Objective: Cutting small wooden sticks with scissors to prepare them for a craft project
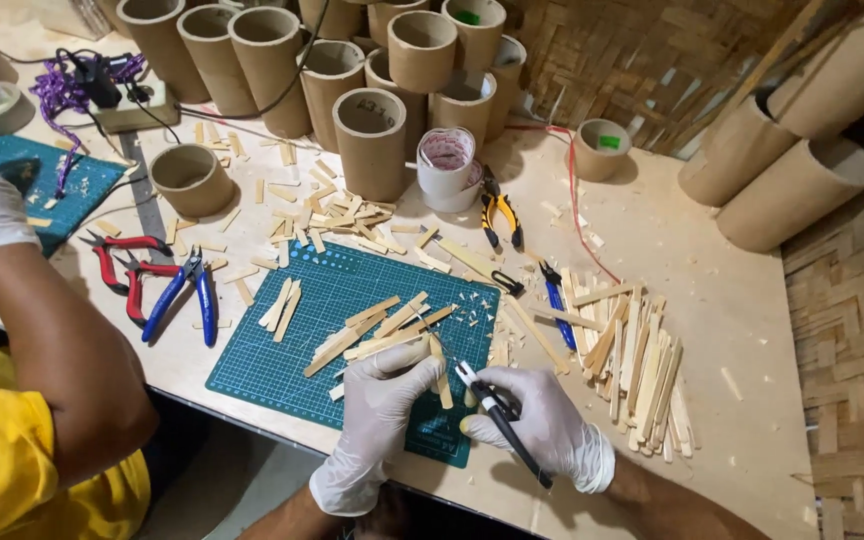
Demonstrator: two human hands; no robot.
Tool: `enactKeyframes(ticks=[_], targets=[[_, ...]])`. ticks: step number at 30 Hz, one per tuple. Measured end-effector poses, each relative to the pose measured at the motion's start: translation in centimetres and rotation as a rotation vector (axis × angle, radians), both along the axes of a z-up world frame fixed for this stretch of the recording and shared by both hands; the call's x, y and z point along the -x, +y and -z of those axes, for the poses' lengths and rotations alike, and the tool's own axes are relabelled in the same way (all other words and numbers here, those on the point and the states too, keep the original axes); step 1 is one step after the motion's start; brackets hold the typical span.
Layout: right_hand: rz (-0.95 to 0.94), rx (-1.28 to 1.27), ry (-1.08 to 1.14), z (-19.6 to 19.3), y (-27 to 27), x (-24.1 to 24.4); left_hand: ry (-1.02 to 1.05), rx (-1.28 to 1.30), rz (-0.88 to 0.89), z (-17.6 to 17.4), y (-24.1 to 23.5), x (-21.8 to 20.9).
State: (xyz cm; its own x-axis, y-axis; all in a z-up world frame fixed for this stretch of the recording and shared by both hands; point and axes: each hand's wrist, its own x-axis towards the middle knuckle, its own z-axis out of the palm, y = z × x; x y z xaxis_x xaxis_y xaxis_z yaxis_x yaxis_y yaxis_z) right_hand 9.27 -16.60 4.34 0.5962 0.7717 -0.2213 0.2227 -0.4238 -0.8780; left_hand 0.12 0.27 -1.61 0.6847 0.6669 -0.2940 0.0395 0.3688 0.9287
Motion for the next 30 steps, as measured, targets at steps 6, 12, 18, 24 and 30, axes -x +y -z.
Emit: enactKeyframes(ticks=[6,12,18,24,30], targets=[[-0.002,0.026,-0.007,-0.5,-0.2,-0.4,-0.16,-0.004,0.064,-0.4,-0.4,-0.2],[-0.053,-0.017,-0.078,0.4,-0.6,-0.7,-0.143,-0.023,0.068,0.6,-0.7,-0.4],[-0.062,-0.044,-0.091,0.4,-0.5,-0.7,-0.156,-0.059,0.131,-1.7,-1.0,-0.2],[-0.059,-0.024,-0.091,0.6,0.0,-0.4,-0.093,0.026,0.041,0.0,-0.8,-0.4],[-0.013,-0.031,-0.1,0.9,0.3,0.4,-0.129,0.062,0.047,-0.7,-0.7,0.0]])
